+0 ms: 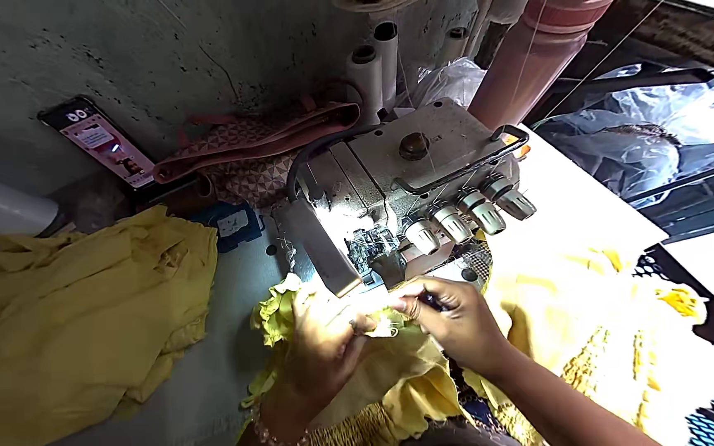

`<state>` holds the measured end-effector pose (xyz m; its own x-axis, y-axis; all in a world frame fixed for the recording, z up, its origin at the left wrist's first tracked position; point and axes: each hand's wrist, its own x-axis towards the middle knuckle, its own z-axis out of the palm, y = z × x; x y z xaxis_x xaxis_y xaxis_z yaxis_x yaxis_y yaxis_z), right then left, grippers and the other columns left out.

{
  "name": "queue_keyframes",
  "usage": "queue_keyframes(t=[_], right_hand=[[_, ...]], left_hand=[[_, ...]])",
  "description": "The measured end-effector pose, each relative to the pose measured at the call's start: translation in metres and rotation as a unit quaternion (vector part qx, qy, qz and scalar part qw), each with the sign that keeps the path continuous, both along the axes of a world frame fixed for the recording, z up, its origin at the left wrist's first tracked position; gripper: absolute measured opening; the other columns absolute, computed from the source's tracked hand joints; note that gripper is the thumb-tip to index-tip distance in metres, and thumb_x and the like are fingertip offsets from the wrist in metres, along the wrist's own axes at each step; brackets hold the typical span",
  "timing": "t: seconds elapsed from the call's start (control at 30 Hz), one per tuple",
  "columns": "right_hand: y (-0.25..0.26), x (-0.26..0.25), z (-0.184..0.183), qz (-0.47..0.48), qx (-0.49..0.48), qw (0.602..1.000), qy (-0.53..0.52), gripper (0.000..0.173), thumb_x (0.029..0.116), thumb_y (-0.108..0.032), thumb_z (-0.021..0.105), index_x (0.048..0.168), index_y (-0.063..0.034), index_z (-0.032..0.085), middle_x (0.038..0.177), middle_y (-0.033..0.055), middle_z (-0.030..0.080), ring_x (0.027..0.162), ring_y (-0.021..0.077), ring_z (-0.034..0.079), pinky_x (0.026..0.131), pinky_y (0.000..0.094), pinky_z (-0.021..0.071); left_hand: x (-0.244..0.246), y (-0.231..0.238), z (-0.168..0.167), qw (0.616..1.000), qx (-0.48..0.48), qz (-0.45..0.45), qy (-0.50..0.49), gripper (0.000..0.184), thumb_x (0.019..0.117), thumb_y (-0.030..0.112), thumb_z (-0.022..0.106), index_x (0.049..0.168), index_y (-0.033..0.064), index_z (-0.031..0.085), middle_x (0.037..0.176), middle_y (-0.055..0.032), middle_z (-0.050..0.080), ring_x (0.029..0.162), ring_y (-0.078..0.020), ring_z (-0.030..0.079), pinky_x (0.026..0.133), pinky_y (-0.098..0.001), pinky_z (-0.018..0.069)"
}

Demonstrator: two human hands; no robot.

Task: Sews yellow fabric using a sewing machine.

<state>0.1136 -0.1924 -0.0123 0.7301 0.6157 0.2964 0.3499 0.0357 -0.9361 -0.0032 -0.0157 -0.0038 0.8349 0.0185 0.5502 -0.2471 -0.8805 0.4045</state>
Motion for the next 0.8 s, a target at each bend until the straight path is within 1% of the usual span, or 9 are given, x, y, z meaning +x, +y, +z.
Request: queue_keyframes(t=[0.07, 0.13, 0.2, 0.27, 0.37, 0.47, 0.6, 0.73, 0.8], right_hand=[[-0.001, 0.002, 0.001, 0.018, 0.034, 0.991, 0.128, 0.006, 0.0932, -0.012, 0.07, 0.089, -0.011, 0.073, 0.073, -0.0149, 0.066, 0.054, -0.0113, 0.053, 0.051, 0.0069, 0.0455], [0.001, 0.002, 0.002, 0.038, 0.055, 0.978, 0.198, 0.007, 0.0933, -0.01, 0.07, 0.089, -0.0129, 0.074, 0.068, -0.0147, 0.066, 0.05, -0.0081, 0.054, 0.048, 0.0093, 0.0463], [0.001, 0.001, 0.004, 0.05, 0.052, 0.978, 0.194, 0.007, 0.0951, -0.013, 0.069, 0.089, -0.0133, 0.072, 0.071, -0.0125, 0.069, 0.055, -0.0075, 0.058, 0.05, 0.0091, 0.0474], [0.001, 0.001, 0.008, 0.055, 0.044, 0.978, 0.195, 0.007, 0.0968, -0.015, 0.068, 0.091, -0.0123, 0.071, 0.077, -0.0087, 0.075, 0.059, -0.0076, 0.063, 0.05, 0.0084, 0.0456], [0.002, 0.0, 0.011, 0.057, 0.045, 0.976, 0.206, 0.005, 0.0965, -0.013, 0.069, 0.092, -0.0119, 0.071, 0.081, -0.0072, 0.076, 0.062, -0.0062, 0.066, 0.049, 0.0087, 0.0477], [0.007, -0.009, 0.009, 0.071, 0.058, 0.98, 0.178, 0.006, 0.0957, -0.014, 0.07, 0.094, -0.0096, 0.073, 0.084, -0.0081, 0.076, 0.066, -0.0064, 0.067, 0.054, 0.0092, 0.0512], [0.005, -0.016, 0.002, 0.14, 0.064, 0.982, 0.11, 0.015, 0.0972, -0.019, 0.068, 0.091, -0.0064, 0.075, 0.079, -0.0099, 0.07, 0.06, -0.0125, 0.054, 0.055, 0.0059, 0.0458], [0.001, -0.014, 0.0, 0.193, 0.077, 0.978, 0.02, 0.022, 0.1022, -0.019, 0.062, 0.095, -0.0002, 0.073, 0.085, -0.0013, 0.07, 0.068, -0.0111, 0.056, 0.063, 0.0045, 0.0463], [0.0, -0.011, -0.001, 0.199, 0.08, 0.977, 0.003, 0.022, 0.1025, -0.018, 0.062, 0.096, -0.0004, 0.073, 0.089, -0.0003, 0.072, 0.073, -0.0102, 0.058, 0.067, 0.0051, 0.0474]], left_hand=[[-0.001, 0.006, -0.004, 1.0, -0.01, -0.003, -0.004, 0.013, 0.092, 0.019, 0.06, 0.083, 0.0152, 0.069, 0.079, -0.002, 0.068, 0.09, -0.0157, 0.063, 0.101, -0.0378, 0.0333], [0.001, 0.007, -0.007, 0.999, 0.005, 0.003, -0.039, 0.013, 0.0941, 0.02, 0.061, 0.084, 0.0167, 0.068, 0.082, -0.0014, 0.068, 0.093, -0.0158, 0.062, 0.102, -0.0376, 0.0329], [-0.002, 0.005, -0.008, 0.996, 0.057, 0.026, -0.07, 0.009, 0.1002, 0.028, 0.062, 0.094, 0.0239, 0.068, 0.101, 0.0005, 0.066, 0.109, -0.0159, 0.058, 0.108, -0.0412, 0.0307], [-0.01, 0.003, -0.005, 0.99, 0.103, 0.044, -0.084, 0.005, 0.1002, 0.031, 0.064, 0.102, 0.0302, 0.069, 0.113, 0.0017, 0.059, 0.118, -0.0171, 0.05, 0.109, -0.0399, 0.0277], [-0.027, 0.003, -0.003, 0.985, 0.136, 0.038, -0.104, 0.006, 0.1015, 0.03, 0.062, 0.107, 0.0277, 0.064, 0.107, 0.0034, 0.053, 0.112, -0.0138, 0.048, 0.108, -0.0338, 0.0266], [-0.038, -0.004, 0.0, 0.984, 0.12, 0.005, -0.13, 0.004, 0.1038, 0.024, 0.057, 0.105, 0.0207, 0.058, 0.101, 0.0032, 0.057, 0.108, -0.01, 0.053, 0.11, -0.0295, 0.0293], [-0.041, -0.009, 0.002, 0.982, 0.13, -0.016, -0.137, 0.006, 0.1058, 0.023, 0.052, 0.103, 0.0197, 0.056, 0.1, 0.0028, 0.057, 0.11, -0.0103, 0.053, 0.113, -0.0291, 0.0272], [-0.04, -0.005, 0.003, 0.982, 0.131, -0.016, -0.138, 0.007, 0.1055, 0.022, 0.052, 0.099, 0.0198, 0.054, 0.099, 0.0032, 0.059, 0.11, -0.0104, 0.054, 0.112, -0.0295, 0.0273], [-0.039, -0.005, 0.004, 0.982, 0.133, -0.015, -0.137, 0.007, 0.1053, 0.021, 0.052, 0.1, 0.0195, 0.056, 0.1, 0.0035, 0.06, 0.11, -0.01, 0.054, 0.112, -0.0302, 0.027]])
